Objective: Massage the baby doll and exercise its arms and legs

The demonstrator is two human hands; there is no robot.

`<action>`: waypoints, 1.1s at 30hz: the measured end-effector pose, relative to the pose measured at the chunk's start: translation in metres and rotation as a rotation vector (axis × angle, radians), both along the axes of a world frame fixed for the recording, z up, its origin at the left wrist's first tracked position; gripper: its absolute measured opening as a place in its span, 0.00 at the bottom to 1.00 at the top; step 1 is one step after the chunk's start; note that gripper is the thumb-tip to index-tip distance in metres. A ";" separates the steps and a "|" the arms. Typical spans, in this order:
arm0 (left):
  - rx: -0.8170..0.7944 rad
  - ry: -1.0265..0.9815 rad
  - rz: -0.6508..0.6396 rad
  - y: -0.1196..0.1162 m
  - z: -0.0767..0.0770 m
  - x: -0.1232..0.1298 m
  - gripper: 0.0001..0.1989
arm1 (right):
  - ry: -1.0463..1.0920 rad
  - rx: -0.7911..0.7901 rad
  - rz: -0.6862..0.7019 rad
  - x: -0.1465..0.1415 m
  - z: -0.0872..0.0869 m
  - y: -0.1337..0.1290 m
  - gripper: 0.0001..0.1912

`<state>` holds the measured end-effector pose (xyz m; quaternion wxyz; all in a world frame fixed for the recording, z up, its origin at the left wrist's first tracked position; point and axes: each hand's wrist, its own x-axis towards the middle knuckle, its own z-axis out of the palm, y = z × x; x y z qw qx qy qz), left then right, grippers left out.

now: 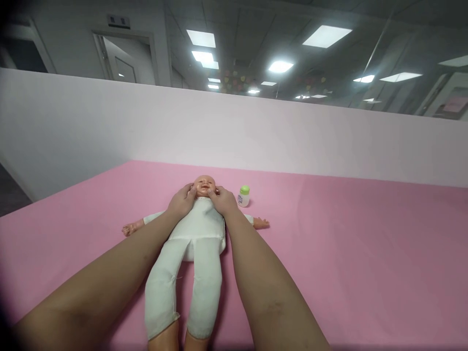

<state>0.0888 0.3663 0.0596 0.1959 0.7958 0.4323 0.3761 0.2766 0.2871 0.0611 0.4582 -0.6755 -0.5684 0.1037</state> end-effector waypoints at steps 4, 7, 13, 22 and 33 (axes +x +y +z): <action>0.039 -0.030 0.029 0.002 -0.003 0.001 0.32 | -0.157 -0.012 -0.043 -0.005 0.004 -0.003 0.25; 0.042 -0.032 0.021 0.002 -0.003 0.000 0.32 | -0.331 -0.029 -0.125 -0.012 0.008 -0.004 0.28; 0.014 0.026 0.007 0.006 0.001 -0.001 0.37 | -0.411 0.039 -0.066 -0.003 0.023 -0.016 0.26; -0.022 -0.015 0.034 0.008 -0.001 -0.003 0.41 | -0.371 0.201 -0.310 0.077 0.012 -0.049 0.27; -0.268 -0.587 -0.139 -0.044 0.096 0.050 0.30 | -0.270 0.098 -0.146 0.082 -0.004 -0.035 0.35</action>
